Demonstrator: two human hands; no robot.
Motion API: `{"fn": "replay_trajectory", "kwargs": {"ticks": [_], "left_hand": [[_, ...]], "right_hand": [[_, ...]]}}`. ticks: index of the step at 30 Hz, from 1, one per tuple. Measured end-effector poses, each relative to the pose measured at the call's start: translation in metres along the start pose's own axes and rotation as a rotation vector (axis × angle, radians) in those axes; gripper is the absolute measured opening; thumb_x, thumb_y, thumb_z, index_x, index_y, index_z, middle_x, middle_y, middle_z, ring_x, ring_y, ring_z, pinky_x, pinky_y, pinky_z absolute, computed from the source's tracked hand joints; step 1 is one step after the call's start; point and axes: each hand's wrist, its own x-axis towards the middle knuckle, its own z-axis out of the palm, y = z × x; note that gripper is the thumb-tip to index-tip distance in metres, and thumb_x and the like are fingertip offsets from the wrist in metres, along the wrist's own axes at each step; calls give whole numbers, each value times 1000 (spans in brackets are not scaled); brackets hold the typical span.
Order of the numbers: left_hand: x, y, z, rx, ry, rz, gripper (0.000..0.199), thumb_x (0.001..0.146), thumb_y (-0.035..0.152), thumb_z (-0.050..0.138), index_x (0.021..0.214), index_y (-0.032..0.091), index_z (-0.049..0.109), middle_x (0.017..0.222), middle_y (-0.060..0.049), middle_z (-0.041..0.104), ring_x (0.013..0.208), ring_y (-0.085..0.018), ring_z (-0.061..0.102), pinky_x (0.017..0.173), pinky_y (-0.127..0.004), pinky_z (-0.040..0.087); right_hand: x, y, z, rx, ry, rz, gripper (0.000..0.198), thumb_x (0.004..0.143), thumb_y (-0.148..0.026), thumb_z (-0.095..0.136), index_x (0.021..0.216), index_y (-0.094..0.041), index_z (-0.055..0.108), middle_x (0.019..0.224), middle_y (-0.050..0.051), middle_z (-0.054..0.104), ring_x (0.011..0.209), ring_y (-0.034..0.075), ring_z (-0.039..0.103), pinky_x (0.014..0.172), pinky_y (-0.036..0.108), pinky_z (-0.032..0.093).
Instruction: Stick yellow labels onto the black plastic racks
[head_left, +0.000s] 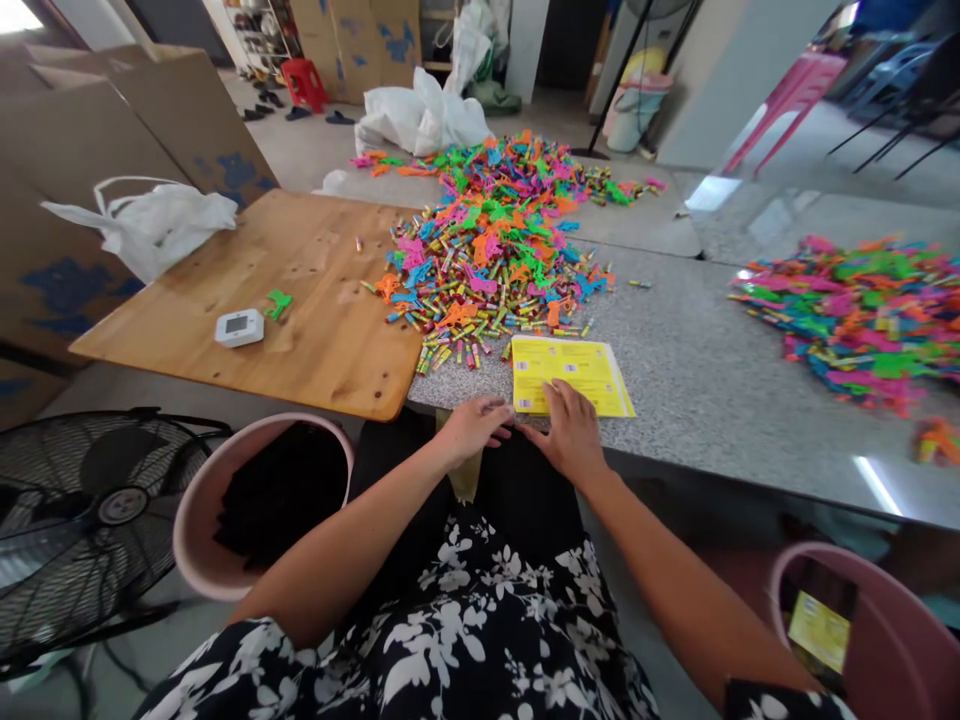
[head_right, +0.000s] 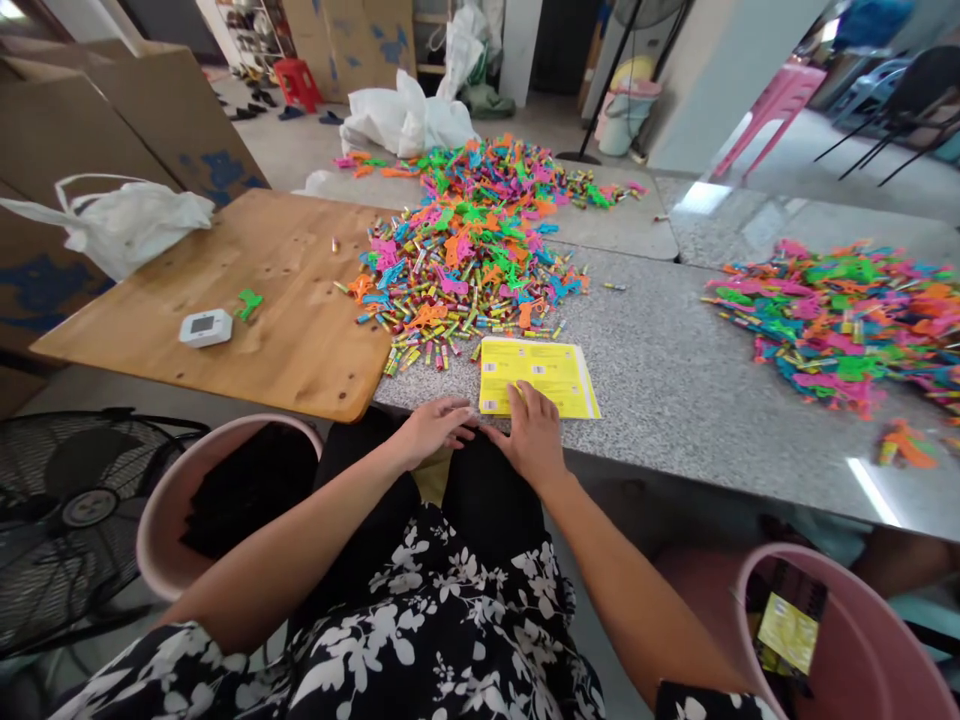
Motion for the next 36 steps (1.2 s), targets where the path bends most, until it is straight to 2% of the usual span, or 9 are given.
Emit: {"fn": "replay_trajectory", "kwargs": {"ticks": [4, 9, 11, 14, 16, 21, 25, 31, 36], "left_hand": [[8, 6, 5, 7, -19, -1, 41, 94, 40, 65, 127, 15, 64, 111, -15, 76, 87, -20, 75, 70, -27, 57], [24, 9, 16, 198, 79, 28, 37, 92, 40, 67, 117, 13, 67, 91, -9, 76, 57, -14, 67, 55, -25, 51], [32, 9, 21, 276, 144, 75, 34, 89, 41, 71, 109, 14, 68, 81, -6, 73, 54, -14, 64, 56, -26, 50], [42, 8, 24, 340, 221, 106, 28, 86, 41, 77, 97, 16, 69, 77, -5, 72, 62, -16, 66, 64, -28, 51], [46, 9, 24, 372, 261, 113, 31, 83, 39, 79, 102, 17, 68, 85, -6, 74, 74, -20, 70, 71, -30, 52], [49, 20, 23, 628, 357, 169, 36, 85, 39, 76, 112, 18, 64, 108, -12, 75, 101, -27, 71, 86, -35, 50], [52, 22, 26, 725, 355, 214, 35, 82, 35, 79, 107, 18, 61, 111, -14, 74, 106, -30, 69, 89, -38, 48], [64, 7, 25, 351, 398, 286, 26, 77, 18, 80, 93, 20, 59, 91, -5, 70, 88, -22, 68, 84, -34, 50], [61, 2, 20, 187, 320, 233, 23, 86, 18, 74, 101, 19, 57, 86, -4, 72, 66, -15, 68, 66, -29, 54]], "right_hand": [[4, 0, -2, 8, -60, -55, 40, 103, -42, 56, 132, -18, 65, 132, 13, 68, 124, 31, 56, 108, 46, 42], [5, -3, -10, 38, -68, -83, 34, 102, -34, 56, 129, -15, 66, 124, 13, 70, 118, 29, 59, 106, 45, 44], [5, -3, -12, 76, -91, -119, 31, 102, -32, 55, 125, -17, 68, 121, 12, 71, 116, 29, 60, 106, 45, 45], [4, -2, -10, 163, -65, -133, 30, 103, -35, 54, 124, -18, 67, 118, 11, 71, 115, 26, 62, 105, 43, 48], [3, 2, -5, 185, -9, -90, 34, 104, -38, 51, 127, -17, 64, 123, 14, 69, 119, 27, 61, 107, 44, 48], [-2, 9, 8, -25, 164, 270, 77, 96, -67, 55, 143, -7, 50, 142, 28, 55, 139, 42, 46, 114, 62, 37], [-7, 6, 9, -41, 78, 210, 65, 100, -58, 54, 143, -9, 52, 140, 24, 60, 137, 38, 50, 116, 60, 34], [-9, 5, 0, 106, 116, 109, 40, 104, -46, 54, 126, -15, 65, 127, 16, 70, 123, 30, 61, 112, 48, 44], [-8, 10, -7, 200, 240, 191, 40, 102, -48, 56, 121, -15, 67, 117, 16, 71, 113, 29, 64, 105, 47, 51]]}}
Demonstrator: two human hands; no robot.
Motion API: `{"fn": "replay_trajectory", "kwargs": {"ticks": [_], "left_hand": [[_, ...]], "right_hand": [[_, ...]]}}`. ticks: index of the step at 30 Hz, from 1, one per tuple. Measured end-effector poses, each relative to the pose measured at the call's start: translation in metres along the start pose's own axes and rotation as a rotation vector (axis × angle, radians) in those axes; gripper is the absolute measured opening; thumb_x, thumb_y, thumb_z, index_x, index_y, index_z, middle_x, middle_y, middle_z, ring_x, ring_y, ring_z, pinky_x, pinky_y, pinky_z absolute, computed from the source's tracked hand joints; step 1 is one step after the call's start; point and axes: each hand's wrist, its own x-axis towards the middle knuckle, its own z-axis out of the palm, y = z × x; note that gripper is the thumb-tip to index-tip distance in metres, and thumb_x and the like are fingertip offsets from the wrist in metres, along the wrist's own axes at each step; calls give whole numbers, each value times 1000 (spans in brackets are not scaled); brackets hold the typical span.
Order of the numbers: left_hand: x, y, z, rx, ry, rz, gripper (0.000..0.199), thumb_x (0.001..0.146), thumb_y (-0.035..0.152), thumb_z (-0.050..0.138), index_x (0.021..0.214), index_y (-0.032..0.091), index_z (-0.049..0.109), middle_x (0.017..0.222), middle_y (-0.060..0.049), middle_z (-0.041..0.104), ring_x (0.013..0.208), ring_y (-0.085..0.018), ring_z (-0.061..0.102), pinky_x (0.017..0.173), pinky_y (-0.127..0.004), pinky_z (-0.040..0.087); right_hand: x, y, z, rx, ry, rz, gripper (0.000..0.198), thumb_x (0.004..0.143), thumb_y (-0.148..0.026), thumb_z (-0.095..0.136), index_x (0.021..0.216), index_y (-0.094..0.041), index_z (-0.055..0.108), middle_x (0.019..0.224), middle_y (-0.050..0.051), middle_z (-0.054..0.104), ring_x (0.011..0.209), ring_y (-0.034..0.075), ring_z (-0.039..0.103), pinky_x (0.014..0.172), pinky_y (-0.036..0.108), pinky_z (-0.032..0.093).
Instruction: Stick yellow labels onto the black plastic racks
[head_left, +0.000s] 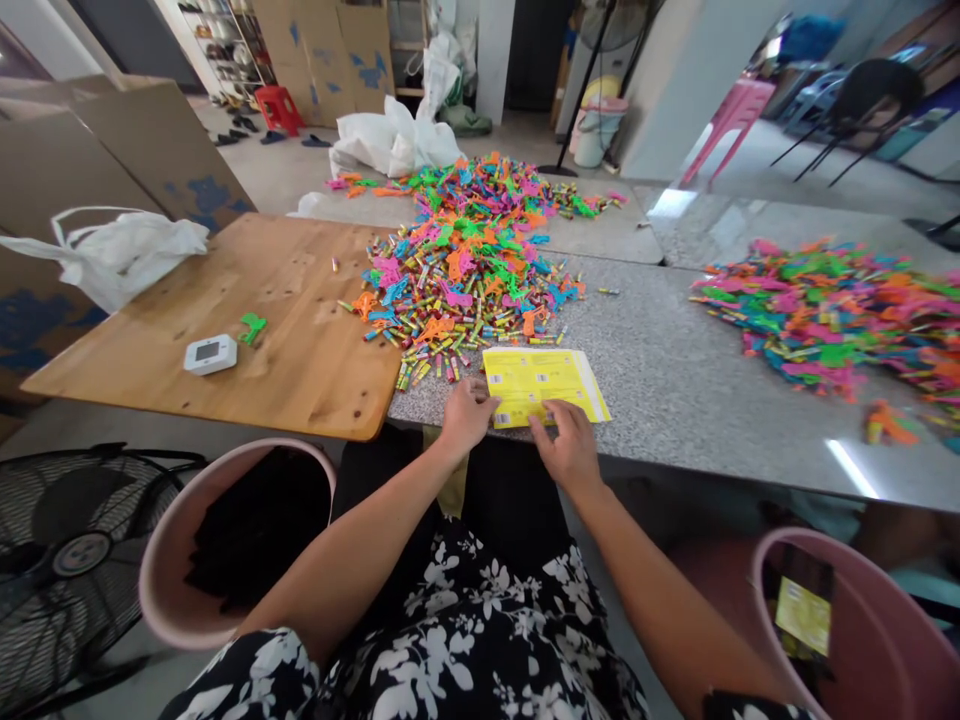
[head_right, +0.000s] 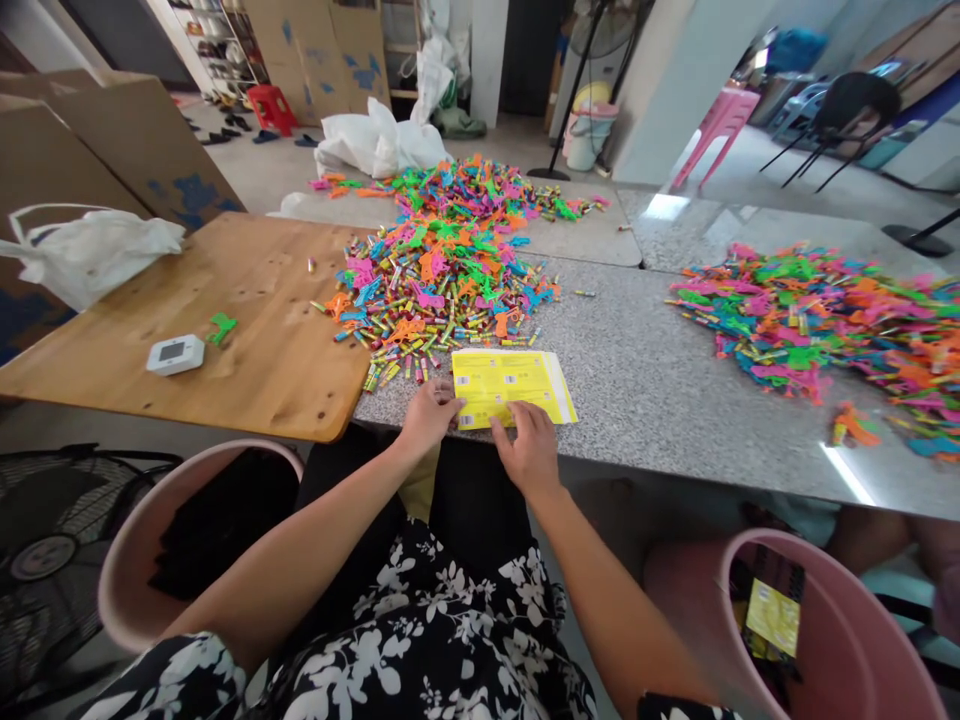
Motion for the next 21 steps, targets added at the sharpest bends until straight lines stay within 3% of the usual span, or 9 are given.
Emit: {"fn": "replay_trajectory", "kwargs": {"ticks": [5, 8, 11, 16, 21], "left_hand": [[-6, 2, -12, -13, -90, -41, 16, 89, 21, 72, 101, 17, 61, 79, -4, 74, 56, -15, 67, 58, -28, 55], [-10, 2, -20, 78, -90, -13, 17, 85, 20, 76, 100, 18, 67, 81, -4, 77, 56, -16, 68, 59, -28, 54], [-13, 0, -25, 180, -71, 30, 15, 84, 19, 75, 99, 20, 72, 88, -5, 79, 62, -17, 70, 64, -29, 54], [-13, -1, -25, 245, -13, 70, 14, 83, 18, 73, 96, 21, 74, 94, -6, 78, 82, -21, 73, 74, -31, 54], [-15, 7, -19, 210, -1, 99, 10, 81, 25, 75, 87, 20, 69, 80, -2, 72, 73, -17, 66, 69, -29, 51]], "right_hand": [[17, 21, -2, -74, 47, 163, 41, 100, -45, 52, 125, -14, 62, 127, 20, 65, 123, 32, 58, 110, 51, 46], [32, 36, 2, -185, -22, 355, 58, 92, -51, 61, 133, -10, 55, 139, 25, 56, 131, 39, 51, 111, 57, 41], [43, 45, 10, -219, -95, 469, 61, 85, -55, 68, 125, -11, 56, 133, 26, 57, 126, 41, 52, 108, 58, 41], [45, 51, 22, -187, -70, 441, 46, 84, -48, 69, 115, -16, 57, 125, 20, 60, 122, 36, 54, 107, 52, 43], [40, 49, 26, -139, -23, 387, 40, 87, -44, 66, 115, -16, 57, 125, 20, 61, 124, 34, 54, 112, 53, 41]]}}
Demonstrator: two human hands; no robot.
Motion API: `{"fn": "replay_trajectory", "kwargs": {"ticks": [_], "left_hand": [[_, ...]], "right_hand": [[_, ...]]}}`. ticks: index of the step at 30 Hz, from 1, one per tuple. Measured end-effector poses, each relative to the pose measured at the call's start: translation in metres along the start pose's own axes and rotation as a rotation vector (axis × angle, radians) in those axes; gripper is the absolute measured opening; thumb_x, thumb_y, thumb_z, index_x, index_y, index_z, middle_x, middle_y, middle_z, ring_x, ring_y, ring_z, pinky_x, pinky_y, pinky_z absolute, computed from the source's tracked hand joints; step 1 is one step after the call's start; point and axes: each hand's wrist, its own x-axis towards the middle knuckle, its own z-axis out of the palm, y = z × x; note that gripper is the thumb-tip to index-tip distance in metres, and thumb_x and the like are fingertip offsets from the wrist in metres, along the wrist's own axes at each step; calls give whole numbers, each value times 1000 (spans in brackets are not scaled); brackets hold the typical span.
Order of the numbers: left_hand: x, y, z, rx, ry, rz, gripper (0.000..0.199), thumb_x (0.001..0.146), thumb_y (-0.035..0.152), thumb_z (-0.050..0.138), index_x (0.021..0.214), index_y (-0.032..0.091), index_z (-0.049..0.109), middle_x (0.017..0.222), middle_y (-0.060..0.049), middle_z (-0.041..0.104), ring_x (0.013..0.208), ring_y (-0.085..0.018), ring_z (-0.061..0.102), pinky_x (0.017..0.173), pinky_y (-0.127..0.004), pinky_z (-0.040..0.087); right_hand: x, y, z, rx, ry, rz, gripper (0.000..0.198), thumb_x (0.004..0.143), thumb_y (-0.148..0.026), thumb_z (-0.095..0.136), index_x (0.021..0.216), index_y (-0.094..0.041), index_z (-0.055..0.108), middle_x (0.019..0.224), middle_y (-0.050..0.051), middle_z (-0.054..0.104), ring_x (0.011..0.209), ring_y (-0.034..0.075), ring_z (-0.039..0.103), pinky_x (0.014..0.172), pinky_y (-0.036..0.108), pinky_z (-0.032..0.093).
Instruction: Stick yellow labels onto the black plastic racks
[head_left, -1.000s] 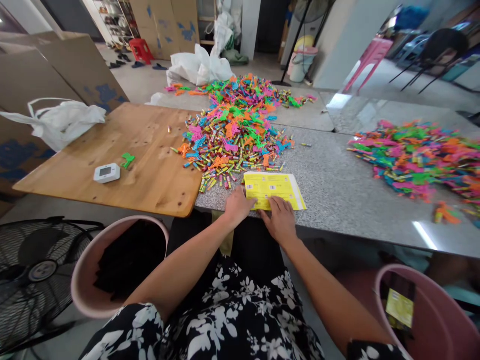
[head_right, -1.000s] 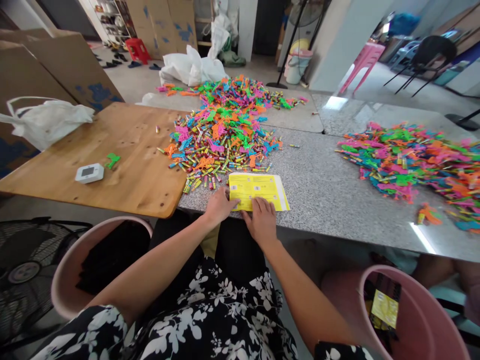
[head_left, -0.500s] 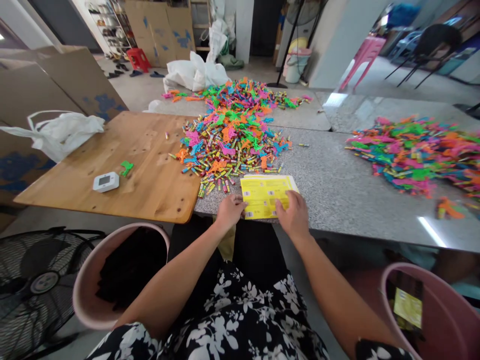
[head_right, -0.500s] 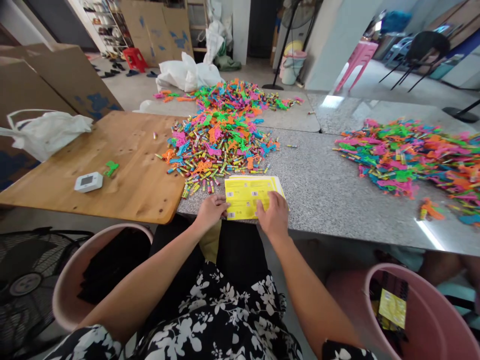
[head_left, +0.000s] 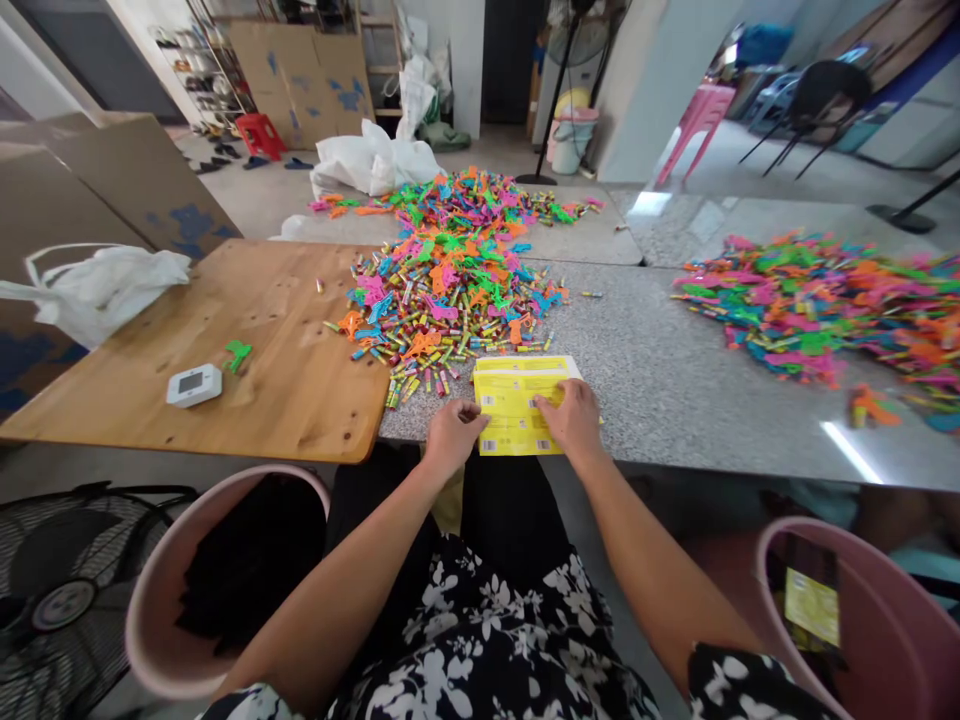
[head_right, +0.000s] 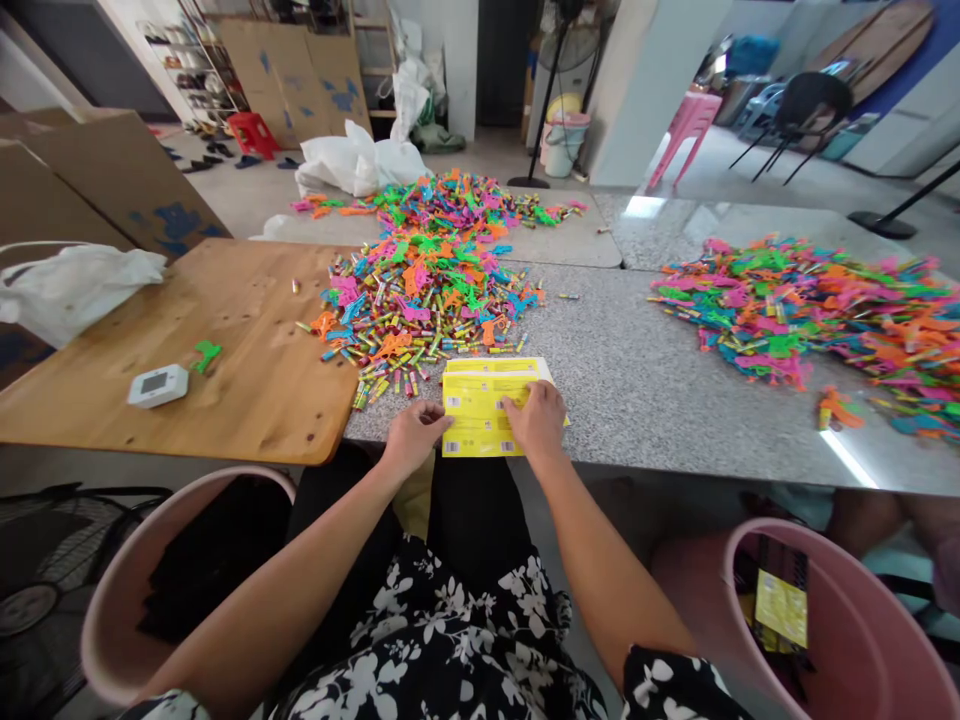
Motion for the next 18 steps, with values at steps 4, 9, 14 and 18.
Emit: {"fn": "replay_trajectory", "kwargs": {"ticks": [4, 9, 14, 18], "left_hand": [[-3, 10, 5, -127, -75, 95, 15, 78, 26, 74, 79, 20, 59, 69, 4, 61, 62, -12, 55, 60, -25, 44], [-4, 20, 2, -656, -184, -46, 15, 77, 30, 65, 83, 22, 54, 74, 1, 66, 67, -16, 64, 64, -28, 52], [-15, 32, -21, -929, -268, -210, 48, 73, 37, 51, 113, 15, 66, 101, -12, 77, 107, -34, 72, 90, -48, 59], [-32, 37, -37, -958, -383, -215, 61, 62, 32, 56, 118, 13, 69, 112, -14, 78, 122, -40, 67, 101, -56, 55]], "right_hand": [[-4, -2, -8, 50, 30, -46, 40, 91, -46, 60, 117, -16, 58, 128, 21, 60, 126, 34, 53, 112, 54, 41], [-10, -24, -40, 170, 125, -43, 58, 98, -60, 51, 133, -14, 53, 140, 23, 54, 135, 34, 49, 115, 57, 40], [-41, -78, -70, 381, -9, -32, 79, 96, -70, 52, 152, -15, 42, 152, 23, 47, 144, 36, 45, 119, 58, 38], [-57, -110, -77, 539, -173, -47, 84, 93, -70, 59, 155, -17, 38, 154, 20, 48, 144, 34, 47, 119, 55, 42]]}}
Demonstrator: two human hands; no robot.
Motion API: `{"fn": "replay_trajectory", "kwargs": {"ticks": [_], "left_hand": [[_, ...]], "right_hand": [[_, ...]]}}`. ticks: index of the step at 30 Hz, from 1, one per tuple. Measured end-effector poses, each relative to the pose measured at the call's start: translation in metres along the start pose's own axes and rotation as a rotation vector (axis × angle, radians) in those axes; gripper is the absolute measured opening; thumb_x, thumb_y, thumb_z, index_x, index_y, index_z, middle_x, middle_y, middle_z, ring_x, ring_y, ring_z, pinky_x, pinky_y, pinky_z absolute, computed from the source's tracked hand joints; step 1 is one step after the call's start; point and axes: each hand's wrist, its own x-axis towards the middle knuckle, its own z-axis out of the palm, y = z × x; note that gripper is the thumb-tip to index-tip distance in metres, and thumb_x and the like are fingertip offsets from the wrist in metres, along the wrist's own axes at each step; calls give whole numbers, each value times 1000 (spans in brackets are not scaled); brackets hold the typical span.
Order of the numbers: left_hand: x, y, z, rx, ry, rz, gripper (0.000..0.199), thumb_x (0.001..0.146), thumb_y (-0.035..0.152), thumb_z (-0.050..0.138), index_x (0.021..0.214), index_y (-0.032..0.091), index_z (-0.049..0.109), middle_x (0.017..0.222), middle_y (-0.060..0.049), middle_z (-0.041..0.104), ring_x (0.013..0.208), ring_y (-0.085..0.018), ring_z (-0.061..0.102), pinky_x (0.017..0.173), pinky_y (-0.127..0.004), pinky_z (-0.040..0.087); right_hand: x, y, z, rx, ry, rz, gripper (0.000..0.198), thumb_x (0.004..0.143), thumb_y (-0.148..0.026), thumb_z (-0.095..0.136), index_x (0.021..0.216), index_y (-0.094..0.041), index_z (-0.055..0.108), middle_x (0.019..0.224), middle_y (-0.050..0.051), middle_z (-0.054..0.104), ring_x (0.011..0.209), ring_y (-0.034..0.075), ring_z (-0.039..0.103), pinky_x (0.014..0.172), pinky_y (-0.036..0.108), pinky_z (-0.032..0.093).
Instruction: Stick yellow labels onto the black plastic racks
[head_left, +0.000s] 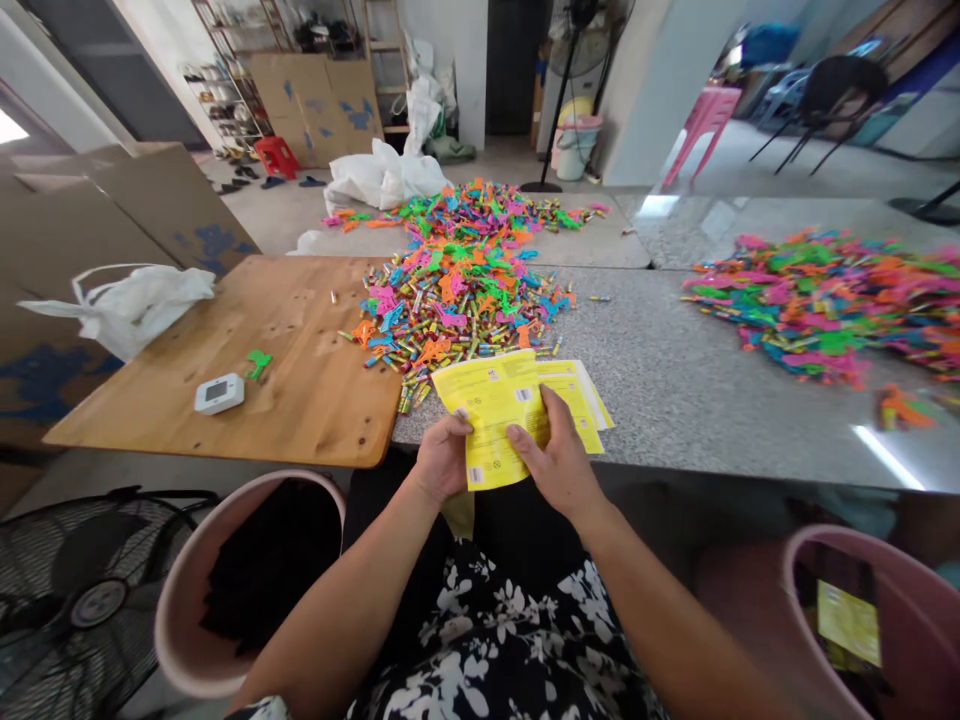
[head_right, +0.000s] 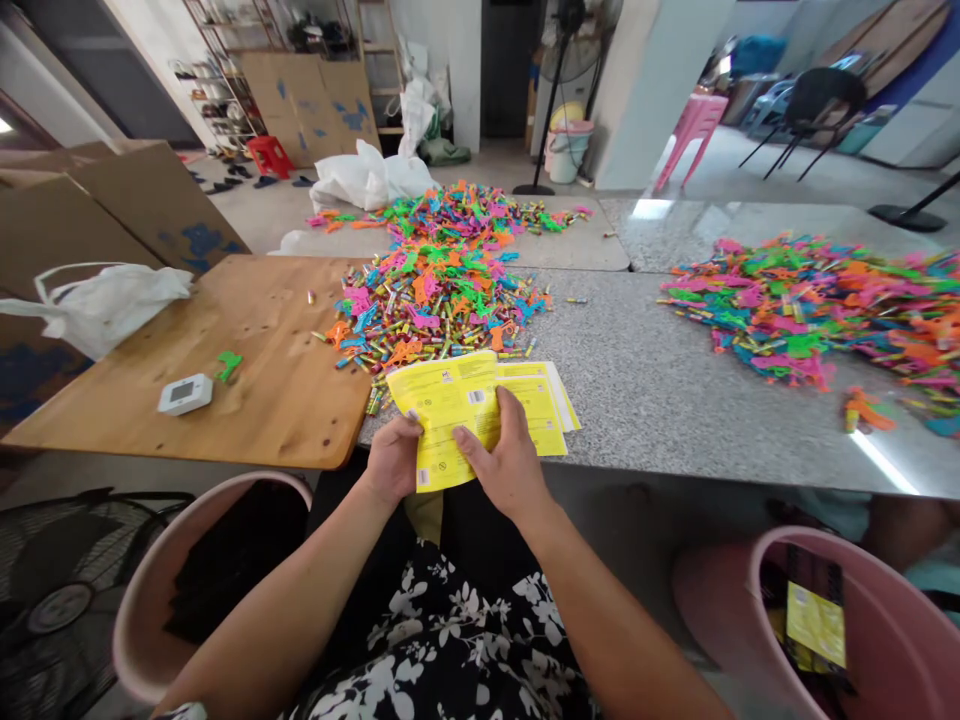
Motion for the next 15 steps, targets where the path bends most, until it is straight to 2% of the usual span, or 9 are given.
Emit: {"fn": "replay_trajectory", "kwargs": {"ticks": [2, 4, 8, 10, 12, 15], "left_hand": [[-9, 1, -3, -14, -37, -7, 62, 61, 31, 58, 119, 13, 69, 116, -14, 77, 126, -41, 65, 104, -57, 53], [-15, 2, -8, -42, -56, -18, 57, 64, 34, 62, 118, 13, 69, 117, -15, 77, 128, -42, 63, 105, -58, 52], [-26, 7, -19, -49, -69, -20, 49, 68, 38, 74, 111, 15, 70, 117, -17, 77, 132, -44, 61, 108, -58, 52], [-29, 11, -22, -27, -68, -4, 47, 71, 40, 76, 111, 15, 70, 119, -17, 77, 134, -44, 60, 110, -58, 51], [-32, 15, -22, -15, -57, 13, 46, 74, 42, 78, 111, 15, 70, 120, -16, 76, 134, -43, 59, 111, -57, 50], [-33, 16, -22, -25, -24, 33, 47, 76, 45, 80, 111, 16, 71, 119, -15, 77, 132, -41, 62, 110, -55, 52]], "right_hand": [[-1, -6, 3, 74, -91, -19, 80, 94, -67, 61, 154, -19, 40, 149, 18, 54, 138, 32, 54, 116, 52, 46], [-1, -9, 5, 81, -137, -47, 79, 94, -65, 62, 155, -20, 40, 150, 17, 54, 138, 32, 54, 116, 52, 46], [-6, -15, 10, 1, -107, -52, 90, 92, -65, 64, 162, -21, 28, 160, 20, 43, 139, 36, 53, 114, 57, 47], [-8, -20, 12, -11, -115, -62, 88, 93, -63, 63, 162, -21, 28, 158, 20, 46, 134, 36, 58, 109, 55, 51], [-8, -26, 13, -13, -168, -96, 73, 95, -60, 61, 154, -21, 42, 146, 18, 58, 128, 34, 62, 106, 52, 53], [-6, -37, 12, 22, -270, -124, 42, 100, -55, 53, 124, -22, 64, 119, 13, 72, 114, 31, 67, 98, 46, 55]]}}
